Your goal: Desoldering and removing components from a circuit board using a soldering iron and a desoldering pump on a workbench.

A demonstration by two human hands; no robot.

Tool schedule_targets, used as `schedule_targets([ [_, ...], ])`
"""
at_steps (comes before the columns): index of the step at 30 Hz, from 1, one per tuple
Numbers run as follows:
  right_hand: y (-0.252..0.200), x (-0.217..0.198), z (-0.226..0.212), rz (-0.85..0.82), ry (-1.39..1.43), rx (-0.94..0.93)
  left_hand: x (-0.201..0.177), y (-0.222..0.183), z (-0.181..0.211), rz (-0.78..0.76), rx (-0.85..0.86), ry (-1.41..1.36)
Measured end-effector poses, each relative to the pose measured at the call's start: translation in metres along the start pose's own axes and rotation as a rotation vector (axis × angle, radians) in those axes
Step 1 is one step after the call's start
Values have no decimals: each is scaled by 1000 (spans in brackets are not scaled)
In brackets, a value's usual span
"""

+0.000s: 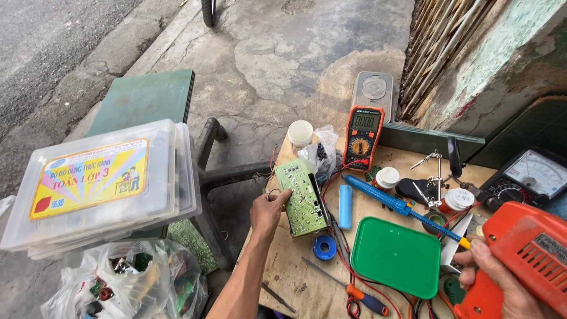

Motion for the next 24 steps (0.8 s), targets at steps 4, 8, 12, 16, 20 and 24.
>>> schedule_targets([
  [4,-15,6,-19,37,-57,45,4,-17,-7,-22,55,-27],
  [8,-22,10,-21,34,27,45,6,-12,-25,-33,12,-87],
  [12,-30,15,-30,9,75,6,-8,-11,-33,-144,18,-177],
  [16,-26,9,-25,-46,84,-28,-26,-15,-43,-191,-18,-183],
  [20,-29,4,-24,-48,68,-17,-35,-27,-54,-225,-18,-211],
  [24,-28,-3,-22,-75,-18,-8,-28,-43,-66,-261,2,-173],
])
Point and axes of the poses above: each hand's wrist, its own y-axis towards the middle knuckle, its own x-axis out of the palm, z = x × y, the point moved 1 cm from there along y, towards the middle knuckle, and after that the axes turned 6 degrees about x, right-handed, at the moved point
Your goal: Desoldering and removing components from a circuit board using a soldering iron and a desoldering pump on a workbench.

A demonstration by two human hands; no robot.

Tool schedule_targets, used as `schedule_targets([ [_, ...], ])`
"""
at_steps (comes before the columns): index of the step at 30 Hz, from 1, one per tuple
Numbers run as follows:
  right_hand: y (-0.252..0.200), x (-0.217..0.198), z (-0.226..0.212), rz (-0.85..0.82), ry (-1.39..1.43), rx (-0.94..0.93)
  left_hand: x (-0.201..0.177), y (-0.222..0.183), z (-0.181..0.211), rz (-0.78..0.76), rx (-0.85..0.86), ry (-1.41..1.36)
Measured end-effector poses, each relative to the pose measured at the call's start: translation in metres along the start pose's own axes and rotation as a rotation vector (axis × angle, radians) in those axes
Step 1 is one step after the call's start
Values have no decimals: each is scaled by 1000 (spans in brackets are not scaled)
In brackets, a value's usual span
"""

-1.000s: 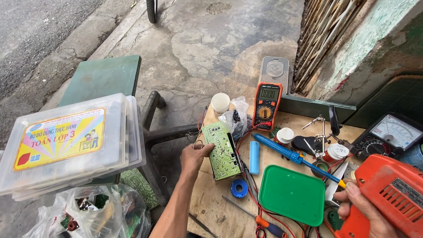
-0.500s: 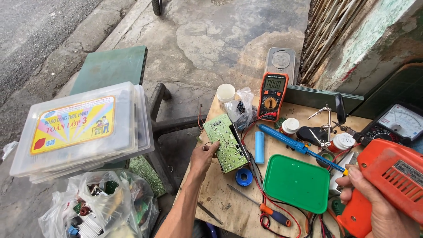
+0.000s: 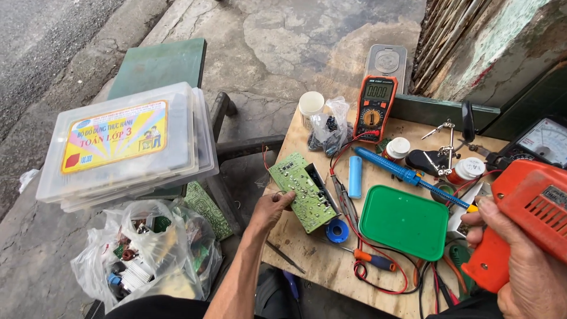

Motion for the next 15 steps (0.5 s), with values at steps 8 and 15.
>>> schedule_targets([
  [8,3,-12,11,-17,4,-61,43,-59,-22,44,11,-58],
  [15,-16,-3,0,-2,-47,-71,46,-75,-22,77,-41,-106],
])
Point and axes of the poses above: each hand's wrist, its own y-axis towards the middle knuckle, its own x-axis out of the palm, z = x × y, the point moved 1 cm from there along y, towards the middle knuckle, and after that the axes turned 6 degrees about x, right-handed, at the moved point
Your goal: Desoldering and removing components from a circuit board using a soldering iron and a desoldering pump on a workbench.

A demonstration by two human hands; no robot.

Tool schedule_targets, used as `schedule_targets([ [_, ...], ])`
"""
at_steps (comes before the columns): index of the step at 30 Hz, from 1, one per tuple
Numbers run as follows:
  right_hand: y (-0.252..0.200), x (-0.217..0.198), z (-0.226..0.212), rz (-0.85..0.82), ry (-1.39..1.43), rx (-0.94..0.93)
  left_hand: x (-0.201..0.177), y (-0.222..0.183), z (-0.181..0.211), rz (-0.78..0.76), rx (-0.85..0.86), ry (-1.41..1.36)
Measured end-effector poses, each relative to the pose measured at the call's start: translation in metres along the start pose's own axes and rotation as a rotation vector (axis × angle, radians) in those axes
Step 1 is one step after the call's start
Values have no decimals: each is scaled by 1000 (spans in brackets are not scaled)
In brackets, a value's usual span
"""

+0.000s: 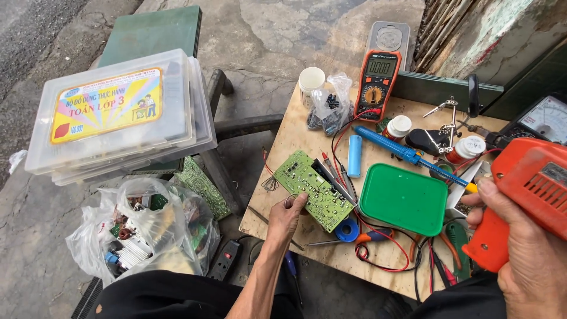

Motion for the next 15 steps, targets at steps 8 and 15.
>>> schedule_targets([
  [8,-36,18,-6,-53,-43,64,-10,-49,49,100,-112,47],
  [15,-57,28,13,-160,-24,20,-18,-112,48,217,-46,-357],
])
Point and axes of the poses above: each hand's wrist, its own y-axis towards the middle knuckle, its own x-axis out of the palm, z = x × y, the point moved 1 cm from there along y, towards the middle knuckle, and after that the axes turned 6 degrees about x, right-handed, at the moved point
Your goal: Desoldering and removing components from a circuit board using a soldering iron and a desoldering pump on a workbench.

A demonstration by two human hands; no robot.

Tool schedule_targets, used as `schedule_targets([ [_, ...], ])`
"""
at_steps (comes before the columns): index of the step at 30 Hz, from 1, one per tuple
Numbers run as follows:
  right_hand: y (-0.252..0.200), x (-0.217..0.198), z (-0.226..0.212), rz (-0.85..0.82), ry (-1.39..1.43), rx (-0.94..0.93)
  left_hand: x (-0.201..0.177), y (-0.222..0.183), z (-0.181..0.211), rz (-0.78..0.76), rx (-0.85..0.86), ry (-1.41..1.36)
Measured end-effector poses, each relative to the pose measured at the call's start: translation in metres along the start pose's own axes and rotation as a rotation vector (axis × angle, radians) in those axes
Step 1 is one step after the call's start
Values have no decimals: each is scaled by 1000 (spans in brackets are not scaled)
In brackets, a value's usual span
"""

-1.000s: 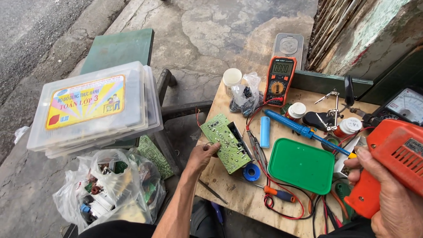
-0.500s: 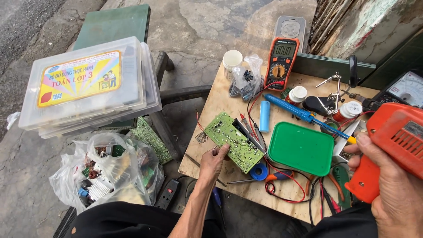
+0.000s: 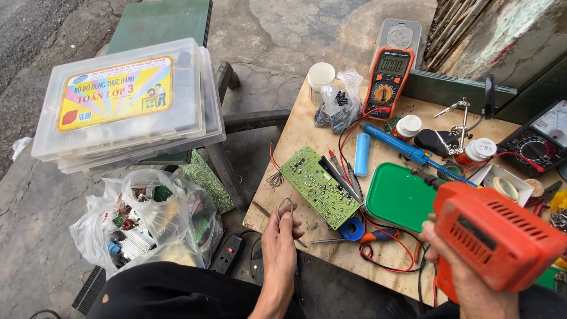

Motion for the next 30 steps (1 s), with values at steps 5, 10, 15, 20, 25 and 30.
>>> schedule_targets([
  [5,-11,0,54,63,-211,-165,-7,-9,-30,103,-164,-231],
  [10,-28,38,137,142,257,-240,-1,-16,-46,147,-434,-404],
  [15,-40,58,133,175,161,-286,1,-13,-46,124,-357,-348],
  [20,-36,63,151,57,198,-229,8,-13,-50,103,-326,-268],
  [25,-26,47,155,24,-34,206,13,-1,-81,55,-228,-197],
  [30,-39,57,112,92,-6,215,17,3,-86,36,-219,-164],
])
Point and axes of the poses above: each hand's wrist, its own y-axis towards the middle knuckle, its own x-axis out of the palm, z = x × y, the point moved 1 cm from there along y, towards the middle knuckle, and after that the axes turned 6 degrees about x, right-handed, at the moved point
